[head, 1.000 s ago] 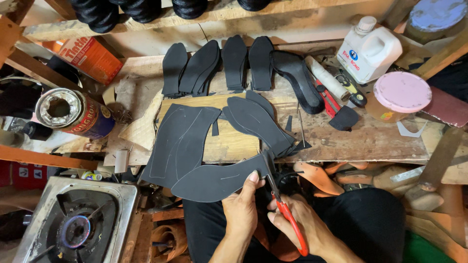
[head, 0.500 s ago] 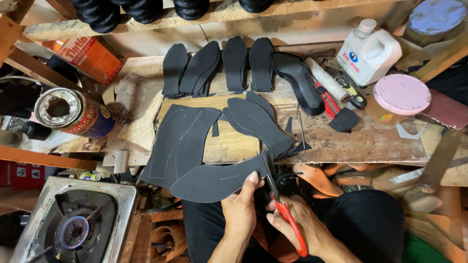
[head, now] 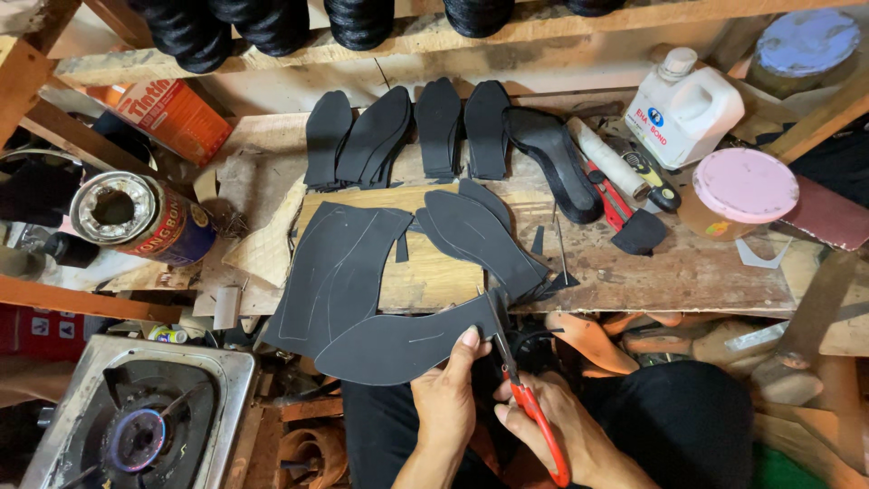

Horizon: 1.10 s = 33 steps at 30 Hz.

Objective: The person uses red-handled scissors to cut black rubber sheets along white shoe-shaped outlines. They rotate the sheets to follow the curves and trim multiple insoles, placing finished pieces on the workbench.

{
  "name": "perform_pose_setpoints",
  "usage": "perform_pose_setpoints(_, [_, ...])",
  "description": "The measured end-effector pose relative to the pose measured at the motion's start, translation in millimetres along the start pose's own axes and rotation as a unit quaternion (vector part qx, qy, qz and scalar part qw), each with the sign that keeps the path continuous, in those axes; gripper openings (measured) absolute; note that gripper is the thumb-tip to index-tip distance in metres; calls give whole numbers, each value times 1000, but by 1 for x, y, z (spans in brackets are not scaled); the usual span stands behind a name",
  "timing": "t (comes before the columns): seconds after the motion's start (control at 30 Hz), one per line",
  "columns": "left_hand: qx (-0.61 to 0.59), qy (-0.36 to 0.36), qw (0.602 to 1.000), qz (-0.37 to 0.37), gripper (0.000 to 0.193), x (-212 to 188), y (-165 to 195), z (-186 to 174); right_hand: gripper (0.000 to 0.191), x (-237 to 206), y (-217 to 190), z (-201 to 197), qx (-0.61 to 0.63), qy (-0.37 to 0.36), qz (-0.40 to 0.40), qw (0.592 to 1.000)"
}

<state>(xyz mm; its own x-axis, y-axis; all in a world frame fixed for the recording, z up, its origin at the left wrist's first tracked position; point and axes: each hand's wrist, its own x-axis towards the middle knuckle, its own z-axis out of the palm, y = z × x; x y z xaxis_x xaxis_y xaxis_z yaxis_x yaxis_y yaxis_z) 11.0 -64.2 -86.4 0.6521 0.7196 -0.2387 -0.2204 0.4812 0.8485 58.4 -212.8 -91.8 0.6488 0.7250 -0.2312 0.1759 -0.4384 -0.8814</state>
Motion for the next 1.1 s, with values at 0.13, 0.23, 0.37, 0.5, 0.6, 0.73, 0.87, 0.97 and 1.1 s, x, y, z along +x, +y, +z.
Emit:
perform_pose_setpoints(0.13, [-5, -6, 1000, -2, 14, 1, -1, -3, 35, 1, 11, 3, -10, -10, 5, 1000])
perform_pose_setpoints(0.23, [-10, -6, 1000, -7, 14, 2, -2, -4, 36, 5, 20, 7, -34, -6, -21, 999])
perform_pose_setpoints(0.37, [-10, -16, 1000, 2, 13, 4, -4, -5, 35, 4, 28, 9, -64, -2, -34, 997])
perform_pose_setpoints(0.5, [-5, -15, 1000, 1, 13, 5, -5, -6, 38, 6, 30, 9, -63, -9, -20, 998])
perform_pose_setpoints(0.6, [4, -14, 1000, 3, 12, 6, -4, -6, 37, 8, 30, 10, -70, -11, -15, 997])
perform_pose_setpoints(0.73, [1, -14, 1000, 8, 13, 7, -4, -7, 37, 8, 32, 12, -57, 1, -33, 998])
perform_pose_setpoints(0.87, [-3, -13, 1000, 12, 13, 8, -6, -8, 33, 9, 34, 13, -50, 14, -73, 996])
perform_pose_setpoints(0.97, [3, -5, 1000, -2, 14, 8, -7, -8, 35, 9, 31, 11, -58, -14, -13, 998])
perform_pose_setpoints(1.1, [7, -6, 1000, -7, 14, 8, -4, -7, 33, 7, 21, 5, -40, -12, -33, 999])
